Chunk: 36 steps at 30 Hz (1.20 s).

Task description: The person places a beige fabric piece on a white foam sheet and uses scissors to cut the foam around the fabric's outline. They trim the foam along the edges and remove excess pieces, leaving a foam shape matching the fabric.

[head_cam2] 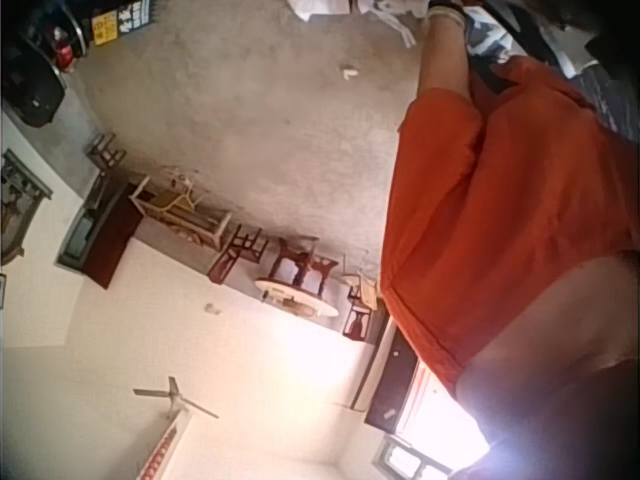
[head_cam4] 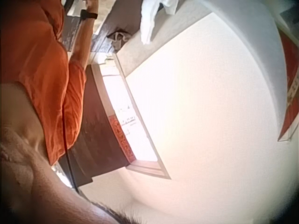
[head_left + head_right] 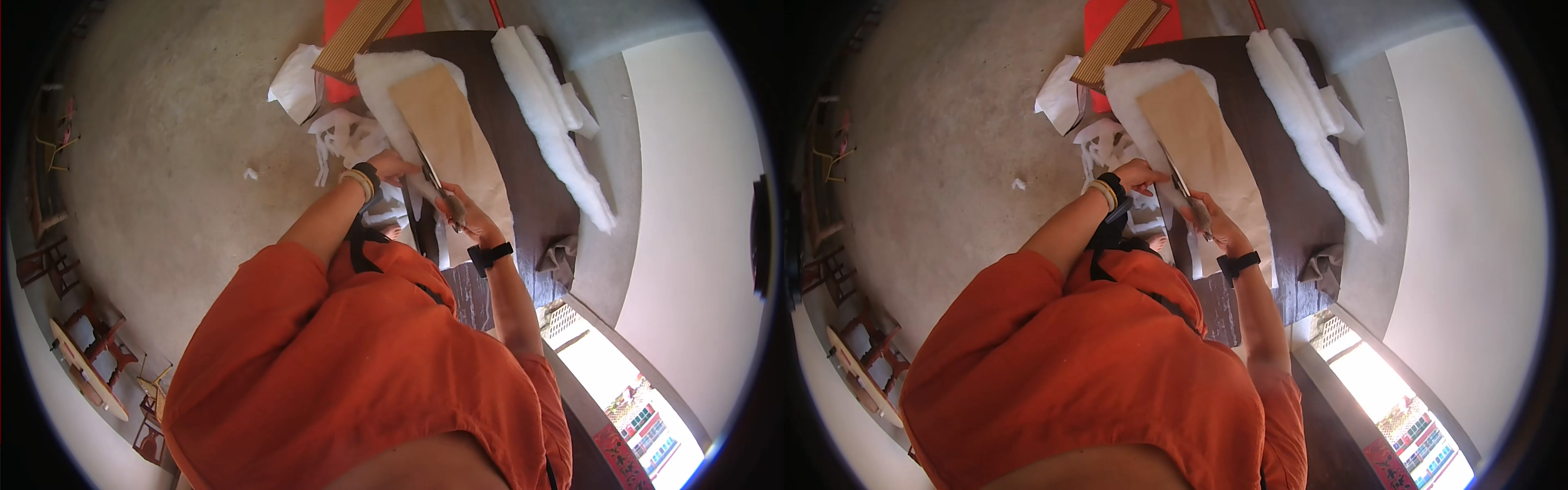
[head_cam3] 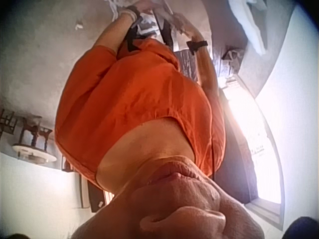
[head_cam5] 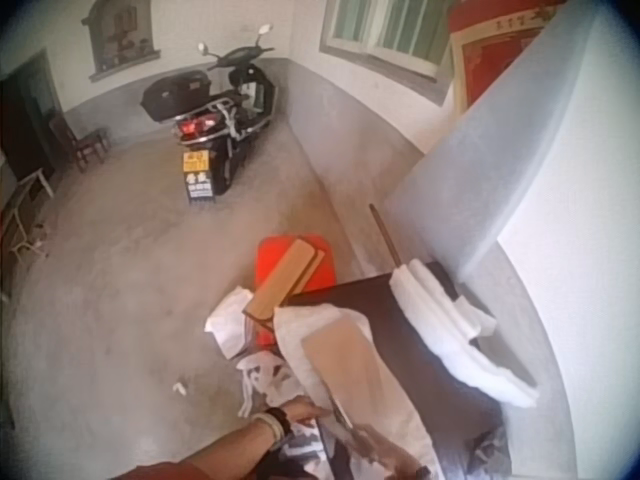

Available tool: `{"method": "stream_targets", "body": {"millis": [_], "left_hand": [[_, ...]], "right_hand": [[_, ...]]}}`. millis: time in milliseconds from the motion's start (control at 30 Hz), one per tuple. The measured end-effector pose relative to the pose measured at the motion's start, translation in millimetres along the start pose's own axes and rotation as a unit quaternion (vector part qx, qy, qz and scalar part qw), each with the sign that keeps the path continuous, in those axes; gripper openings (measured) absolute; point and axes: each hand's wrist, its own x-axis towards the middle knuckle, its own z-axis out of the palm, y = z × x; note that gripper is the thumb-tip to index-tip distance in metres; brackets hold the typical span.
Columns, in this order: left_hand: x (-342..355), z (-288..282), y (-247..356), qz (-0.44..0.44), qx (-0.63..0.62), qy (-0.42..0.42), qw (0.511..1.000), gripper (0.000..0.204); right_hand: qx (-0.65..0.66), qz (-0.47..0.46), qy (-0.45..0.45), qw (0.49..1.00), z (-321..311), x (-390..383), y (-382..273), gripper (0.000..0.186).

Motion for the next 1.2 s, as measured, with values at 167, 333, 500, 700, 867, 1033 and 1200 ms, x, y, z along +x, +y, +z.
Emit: {"method": "stream_targets", "body": {"millis": [167,333,500,700,867,1033,1200], "left_hand": [[0.8,0.5,0.2,0.018,0.025,0.007,0.999,0.041],[-1.7,-1.6,1.4,0.018,0.038,-0.003,0.999,0.036],[-17.9,-18.5,-0.8,0.023,-0.084,0.003,0.996,0.037],[-9.2,-40.8,-1.9,0.061,-0.188,0.073,0.977,0.035],[4.8,-43.8,-3.4,0.068,-0.143,0.074,0.985,0.038],[4.8,-51.6,3.8,0.042,-0.098,0.027,0.994,0.043],[6.6,-56.7,10.6,0.026,-0.085,0.024,0.996,0.042]], "right_hand": [[-0.015,-0.014,0.019,1.000,9.7,14.2,-14.7,0.061],[-0.102,0.000,0.067,0.993,17.2,14.3,-24.5,0.052],[-0.088,0.018,0.067,0.994,15.1,13.5,-25.7,0.050],[-0.003,0.007,0.016,1.000,9.3,12.1,-14.4,0.061],[0.019,-0.006,-0.022,1.000,1.5,24.4,-16.6,0.072],[0.012,-0.077,-0.017,0.997,9.9,42.0,-25.8,0.071],[-0.045,-0.026,0.037,0.998,20.9,41.1,-41.7,0.065]]}}
